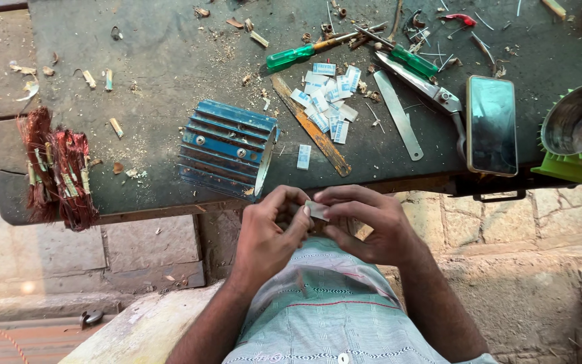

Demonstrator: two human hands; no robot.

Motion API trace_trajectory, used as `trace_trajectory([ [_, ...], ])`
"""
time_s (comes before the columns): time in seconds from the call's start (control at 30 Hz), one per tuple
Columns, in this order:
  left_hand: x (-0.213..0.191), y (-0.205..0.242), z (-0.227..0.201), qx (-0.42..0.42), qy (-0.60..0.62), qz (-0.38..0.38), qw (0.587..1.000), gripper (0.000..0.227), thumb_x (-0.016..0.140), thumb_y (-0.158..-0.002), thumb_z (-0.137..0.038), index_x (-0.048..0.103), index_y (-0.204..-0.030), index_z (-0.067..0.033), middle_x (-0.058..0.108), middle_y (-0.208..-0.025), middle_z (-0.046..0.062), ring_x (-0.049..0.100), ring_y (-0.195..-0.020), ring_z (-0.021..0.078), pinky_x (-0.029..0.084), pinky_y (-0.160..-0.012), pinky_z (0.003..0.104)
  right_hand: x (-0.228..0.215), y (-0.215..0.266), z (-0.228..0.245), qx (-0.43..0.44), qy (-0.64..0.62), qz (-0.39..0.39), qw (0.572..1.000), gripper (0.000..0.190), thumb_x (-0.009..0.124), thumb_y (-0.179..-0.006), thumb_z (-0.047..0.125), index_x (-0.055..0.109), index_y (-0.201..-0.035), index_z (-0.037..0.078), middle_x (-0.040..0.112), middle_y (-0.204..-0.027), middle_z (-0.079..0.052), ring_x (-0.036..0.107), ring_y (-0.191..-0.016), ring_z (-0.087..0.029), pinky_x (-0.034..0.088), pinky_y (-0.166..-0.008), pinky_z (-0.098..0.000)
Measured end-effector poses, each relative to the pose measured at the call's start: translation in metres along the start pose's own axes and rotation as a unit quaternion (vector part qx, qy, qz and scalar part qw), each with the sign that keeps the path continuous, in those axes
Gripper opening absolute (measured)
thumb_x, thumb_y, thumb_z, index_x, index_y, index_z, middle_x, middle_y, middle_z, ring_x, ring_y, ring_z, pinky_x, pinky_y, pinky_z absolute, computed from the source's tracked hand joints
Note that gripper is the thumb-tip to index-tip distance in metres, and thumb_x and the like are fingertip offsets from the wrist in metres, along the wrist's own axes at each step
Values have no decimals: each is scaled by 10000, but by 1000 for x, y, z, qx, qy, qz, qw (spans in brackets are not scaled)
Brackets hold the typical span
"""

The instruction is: The person repeatedly folds small rectangular paper-like pieces and inserts them into slots on a blue cylindrical motor housing. The person handles the pieces one at a time, folding and placing them into the housing repeatedly.

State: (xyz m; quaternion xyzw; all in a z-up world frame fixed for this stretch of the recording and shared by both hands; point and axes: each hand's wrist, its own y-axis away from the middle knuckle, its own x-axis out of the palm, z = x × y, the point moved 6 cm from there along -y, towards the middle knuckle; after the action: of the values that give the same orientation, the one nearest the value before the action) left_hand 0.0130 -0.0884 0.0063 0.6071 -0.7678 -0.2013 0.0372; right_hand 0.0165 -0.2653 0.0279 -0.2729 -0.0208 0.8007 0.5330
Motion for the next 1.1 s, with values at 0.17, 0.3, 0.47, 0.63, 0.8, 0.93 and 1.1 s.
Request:
trace_trajectory([
  [0.17, 5, 8, -3, 88, -55, -24, 994, 48, 596, -990, -35, 629, -978, -3, 684, -688, 38, 680, -619, 71, 532, -560, 260, 13, 3, -4, 33, 63, 20, 997, 387, 830, -853, 111, 720, -1222, 69, 744, -1187, -114, 775, -1005, -220, 672, -810, -324],
  [0.3, 7, 11, 15, 61, -6, -28, 998, 66, 584, -1002, -30, 615, -944, -22, 675, -666, 22, 661, -613, 58, 525, -534, 241, 21, 9, -3, 10, 104, 28, 994, 428, 812, -848, 118, 713, -1262, 71, 751, -1168, -133, 769, -1006, -255, 649, -833, -347],
  [0.47, 13, 13, 41, 26, 158, -19, 987, 33, 595, -1020, -22, 623, -1012, -7, 658, -705, 27, 567, -585, 49, 435, -482, 210, 24, 14, -13, 22, 45, 17, 999, 393, 827, -862, 103, 719, -1239, 92, 762, -1123, -127, 778, -1002, -230, 668, -835, -322],
  [0.63, 11, 17, 44, 83, 151, 32, 985, 65, 597, -1040, -45, 605, -1065, 14, 695, -770, 44, 644, -641, 73, 504, -514, 221, 24, 20, -34, 98, -190, -10, 977, 325, 846, -846, 35, 762, -1160, 54, 795, -1092, -128, 796, -967, -181, 675, -812, -279],
  [0.8, 7, 25, 32, 196, 19, 48, 979, 162, 660, -1034, -119, 625, -1149, -12, 702, -840, 61, 711, -744, 112, 601, -621, 276, 27, 29, -45, 162, -339, 6, 927, 239, 837, -868, 15, 781, -1101, 8, 806, -1023, -149, 769, -834, -139, 653, -674, -253],
  [0.93, 4, 29, 23, 304, -40, -11, 952, 137, 702, -1008, -150, 650, -1090, -53, 708, -847, 69, 700, -717, 128, 564, -600, 282, 34, 31, -42, 180, -366, 18, 913, 207, 835, -883, 18, 792, -1084, -1, 810, -955, -145, 749, -745, -115, 625, -592, -245],
  [1.1, 0, 29, 24, 313, -70, -56, 945, 108, 707, -1018, -151, 660, -1059, -64, 725, -852, 59, 718, -730, 122, 573, -597, 282, 42, 32, -40, 219, -353, 11, 910, 247, 840, -854, 62, 791, -1090, 8, 809, -896, -128, 738, -702, -98, 614, -554, -228],
])
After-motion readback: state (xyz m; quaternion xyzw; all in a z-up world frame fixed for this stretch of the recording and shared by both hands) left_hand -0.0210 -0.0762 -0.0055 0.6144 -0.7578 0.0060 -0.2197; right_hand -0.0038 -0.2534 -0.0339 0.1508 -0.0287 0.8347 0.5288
